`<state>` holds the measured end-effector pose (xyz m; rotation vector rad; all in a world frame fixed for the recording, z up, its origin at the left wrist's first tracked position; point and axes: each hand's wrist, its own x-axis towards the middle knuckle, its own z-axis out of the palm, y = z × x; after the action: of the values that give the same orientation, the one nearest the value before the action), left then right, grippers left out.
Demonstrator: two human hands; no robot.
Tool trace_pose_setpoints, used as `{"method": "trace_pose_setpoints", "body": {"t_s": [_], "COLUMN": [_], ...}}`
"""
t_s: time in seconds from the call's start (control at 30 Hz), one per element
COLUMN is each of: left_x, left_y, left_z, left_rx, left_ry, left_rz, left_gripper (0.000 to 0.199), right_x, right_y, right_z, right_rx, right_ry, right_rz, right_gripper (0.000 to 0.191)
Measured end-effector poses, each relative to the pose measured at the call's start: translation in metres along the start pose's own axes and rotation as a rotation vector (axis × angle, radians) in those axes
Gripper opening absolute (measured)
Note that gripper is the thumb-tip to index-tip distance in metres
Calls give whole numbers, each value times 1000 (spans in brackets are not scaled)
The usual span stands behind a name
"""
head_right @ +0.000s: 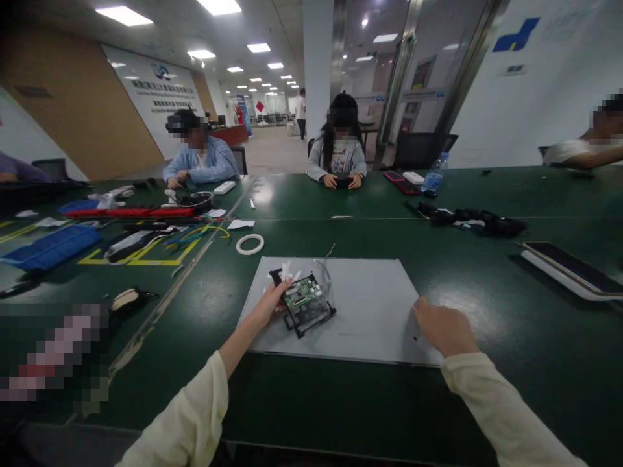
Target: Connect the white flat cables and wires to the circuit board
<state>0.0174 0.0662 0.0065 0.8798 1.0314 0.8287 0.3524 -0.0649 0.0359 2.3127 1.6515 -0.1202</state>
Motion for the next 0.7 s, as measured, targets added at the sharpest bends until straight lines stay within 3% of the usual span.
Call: {"method": "trace_pose_setpoints", "body": {"t_s": [0.27,0.47,0.57,0.7], "left_x": [-7,-13,-16,-26], "left_y": [1,-3,-6,-11], "left_z": [2,4,5,6], "left_rx": [61,89,119,143], "left_ry": [-13,4,41,70], "left_rz": [58,97,103,102], "left_gripper": [30,31,31,31], "right_x": [25,74,88,86], "right_y": [-13,-80,-110,-126], "right_z": [-16,-29,-22,-7], "right_rx": [-70,127,228,210], "right_ry": [94,362,329,353], "right_rz": [-56,-283,-304,-342], "right_gripper": [37,47,50,51]}}
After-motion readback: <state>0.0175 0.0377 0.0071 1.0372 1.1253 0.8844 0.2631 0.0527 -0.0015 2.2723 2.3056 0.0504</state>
